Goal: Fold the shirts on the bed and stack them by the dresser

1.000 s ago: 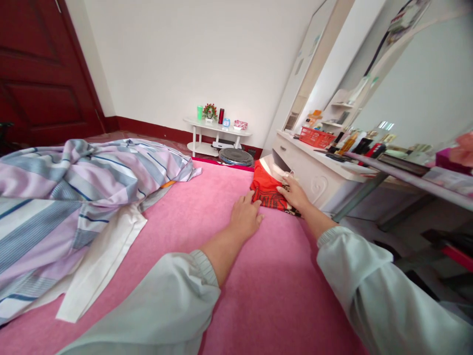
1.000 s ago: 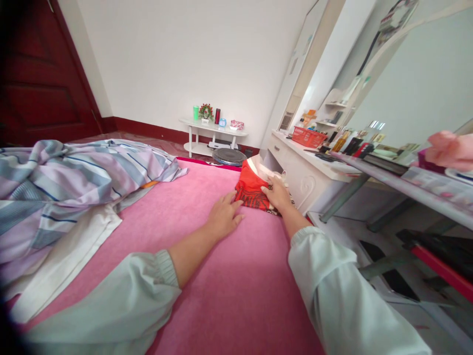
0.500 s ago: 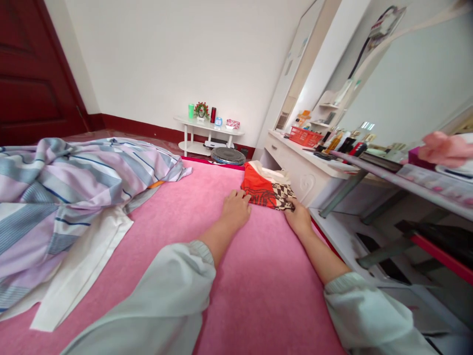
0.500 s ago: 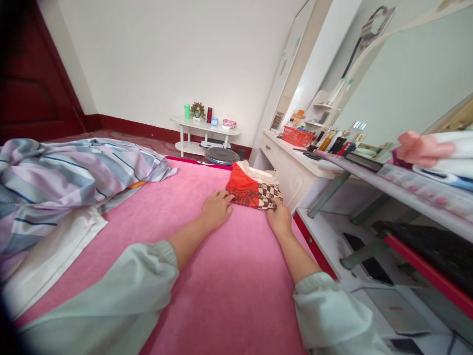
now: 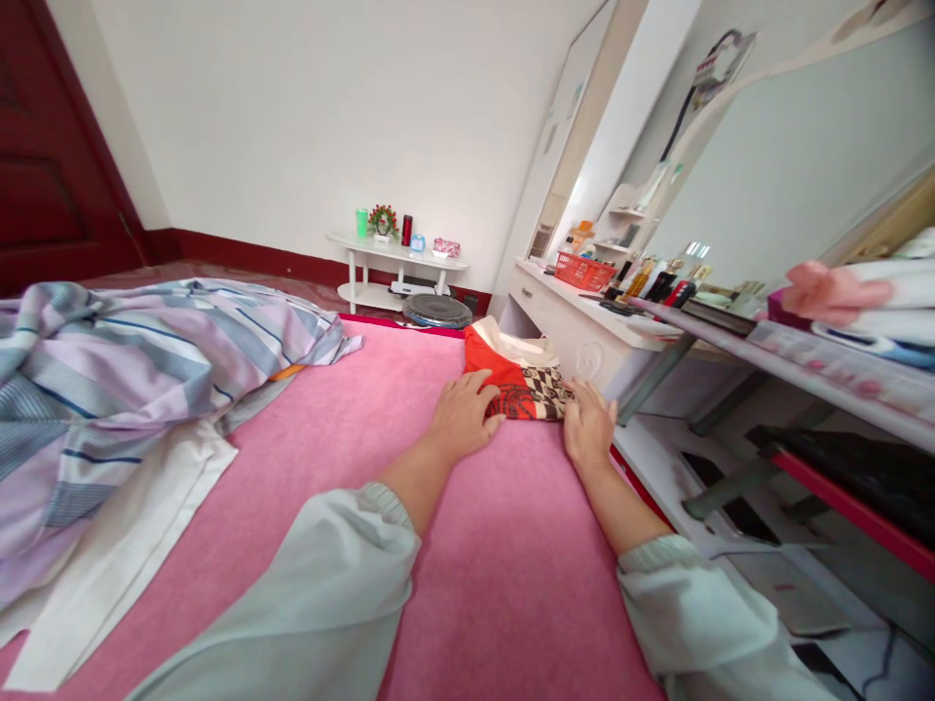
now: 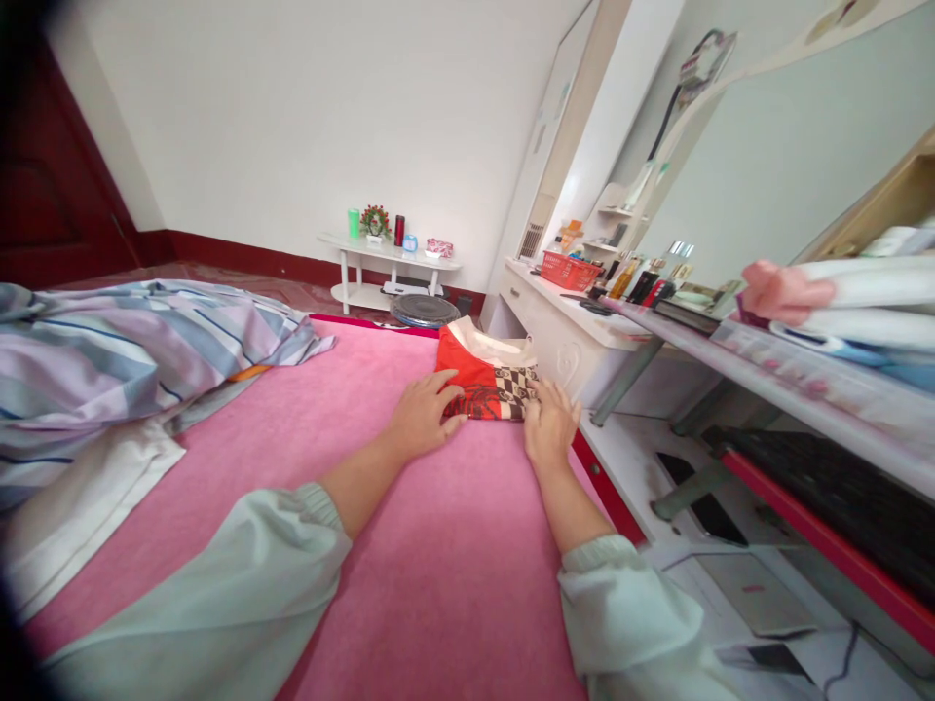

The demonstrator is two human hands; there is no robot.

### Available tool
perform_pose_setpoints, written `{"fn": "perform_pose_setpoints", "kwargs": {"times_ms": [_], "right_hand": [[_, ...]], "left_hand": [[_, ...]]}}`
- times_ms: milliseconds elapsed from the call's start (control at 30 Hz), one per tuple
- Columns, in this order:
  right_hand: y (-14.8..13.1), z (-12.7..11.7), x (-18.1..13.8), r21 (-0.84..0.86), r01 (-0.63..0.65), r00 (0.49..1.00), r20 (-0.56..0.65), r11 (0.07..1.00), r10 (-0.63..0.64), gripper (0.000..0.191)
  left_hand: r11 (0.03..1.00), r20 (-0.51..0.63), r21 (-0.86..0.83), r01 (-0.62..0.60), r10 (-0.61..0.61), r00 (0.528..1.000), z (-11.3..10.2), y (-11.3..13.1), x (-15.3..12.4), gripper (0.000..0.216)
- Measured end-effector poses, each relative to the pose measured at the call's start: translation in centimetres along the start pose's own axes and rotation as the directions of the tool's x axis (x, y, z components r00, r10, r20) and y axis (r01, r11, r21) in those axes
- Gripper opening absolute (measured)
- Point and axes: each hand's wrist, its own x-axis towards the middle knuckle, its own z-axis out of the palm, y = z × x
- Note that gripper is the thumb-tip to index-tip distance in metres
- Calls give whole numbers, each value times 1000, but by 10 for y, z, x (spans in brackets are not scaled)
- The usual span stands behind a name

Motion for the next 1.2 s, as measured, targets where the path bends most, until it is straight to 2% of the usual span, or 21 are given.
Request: {"fn": "perform_pose_setpoints", "kwargs": {"times_ms": [67,100,133,200,300,367,467,567,833,1000,1100,1200], "right_hand": [[-3,6,1,-48,146,973,190,988,-135,49],[-5,9,1,-73,182,942,298,981,-153,52],[-6,12,1,-97,198,912,383,975,-147,55],[-9,16,2,-145,188,884,455,971,-103,58],[-12,15,-2,-206,104,895,447,973,-1,66],[-14,11,-6,-239,-16,893,433,971,121,74],[-15,3,-19,-258,-194,864,411,946,290,85],[-15,-7,-38,-279,-282,845,382,918,375,90],[-26,-54,-94,-297,-234,801,480,926,357,75],[-40,-74,-122,-297,-209,818,469,932,333,71],[-42,-77,-131,-288,-195,840,445,938,311,70],[-40,-74,-132,-276,-179,864,415,945,285,68]], "left_hand": [[1000,112,5,-7,7,994,6,-1,0,54],[1000,173,17,5,-8,985,9,-1,0,58],[999,222,31,21,-28,975,11,-2,1,62],[997,272,57,56,-70,960,14,-1,1,65],[990,299,84,110,-131,945,10,4,-5,69],[984,301,100,146,-170,938,5,8,-14,70],[977,281,110,183,-207,937,-6,13,-35,70],[974,299,123,190,-219,929,-17,17,-58,69],[965,328,164,204,-249,911,-54,27,-121,70],[970,307,125,210,-239,921,-78,36,-159,69],[977,329,54,204,-210,921,-91,38,-173,65],[961,420,-141,237,-159,893,-111,38,-170,67]]}}
